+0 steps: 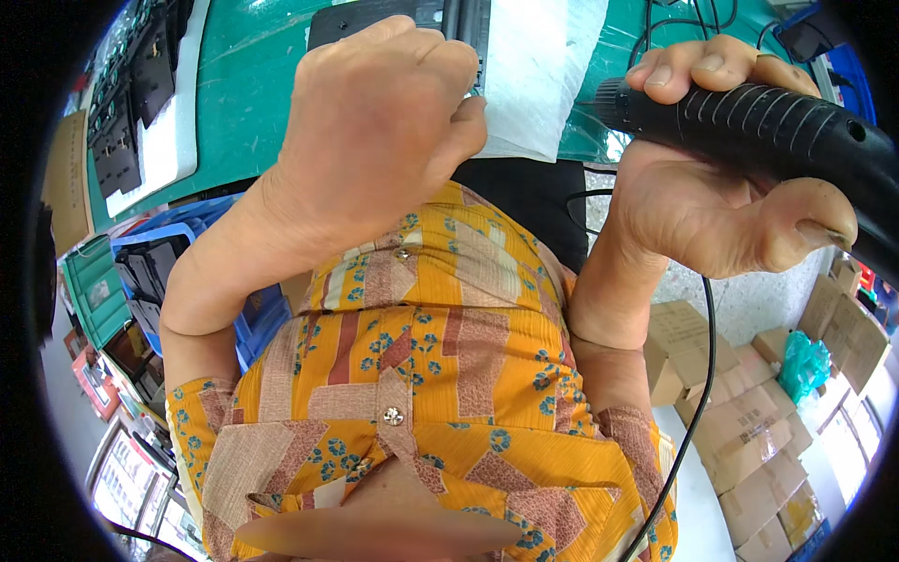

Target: The person assembles an electronic device casing by fastening screws into it with a powered screwdriver.

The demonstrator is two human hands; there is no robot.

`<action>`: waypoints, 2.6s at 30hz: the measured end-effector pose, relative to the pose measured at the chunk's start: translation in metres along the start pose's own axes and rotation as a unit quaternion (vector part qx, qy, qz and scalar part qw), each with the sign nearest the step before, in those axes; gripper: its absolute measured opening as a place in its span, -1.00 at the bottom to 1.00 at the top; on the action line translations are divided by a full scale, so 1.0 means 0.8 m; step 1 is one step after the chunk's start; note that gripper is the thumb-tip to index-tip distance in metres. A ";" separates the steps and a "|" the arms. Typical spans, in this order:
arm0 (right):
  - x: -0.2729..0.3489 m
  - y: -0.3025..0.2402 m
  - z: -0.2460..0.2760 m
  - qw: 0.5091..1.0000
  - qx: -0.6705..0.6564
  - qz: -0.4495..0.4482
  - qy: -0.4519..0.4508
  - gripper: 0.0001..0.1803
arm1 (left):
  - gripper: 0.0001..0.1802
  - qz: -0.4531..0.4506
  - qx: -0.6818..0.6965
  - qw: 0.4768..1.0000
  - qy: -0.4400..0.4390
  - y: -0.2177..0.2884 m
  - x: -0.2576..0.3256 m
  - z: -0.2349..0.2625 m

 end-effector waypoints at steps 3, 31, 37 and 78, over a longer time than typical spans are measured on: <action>0.001 0.003 -0.003 1.000 -0.003 -0.002 0.008 -0.01 | -0.90 -0.063 0.097 0.993 -0.033 -0.004 -0.006 0.008; 0.000 0.006 -0.012 0.997 0.066 -0.010 0.034 0.06 | -0.87 -0.263 0.138 0.920 0.257 -0.080 0.046 -0.001; -0.002 0.008 -0.008 0.997 0.076 -0.011 0.003 0.04 | -0.84 -0.306 0.167 0.840 0.416 -0.074 0.072 -0.002; -0.003 0.009 -0.011 0.999 0.025 -0.017 -0.042 -0.01 | -0.85 -0.287 0.032 0.916 0.278 -0.045 0.028 -0.010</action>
Point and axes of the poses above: each hand's wrist, its own x-axis away from the middle knuckle, its own z-axis out of the back of the hand, y = z × x, the point moved 7 cm from there along -x, towards the middle knuckle, and after that the axes turned 11 degrees about -y, right-handed, at the moved point
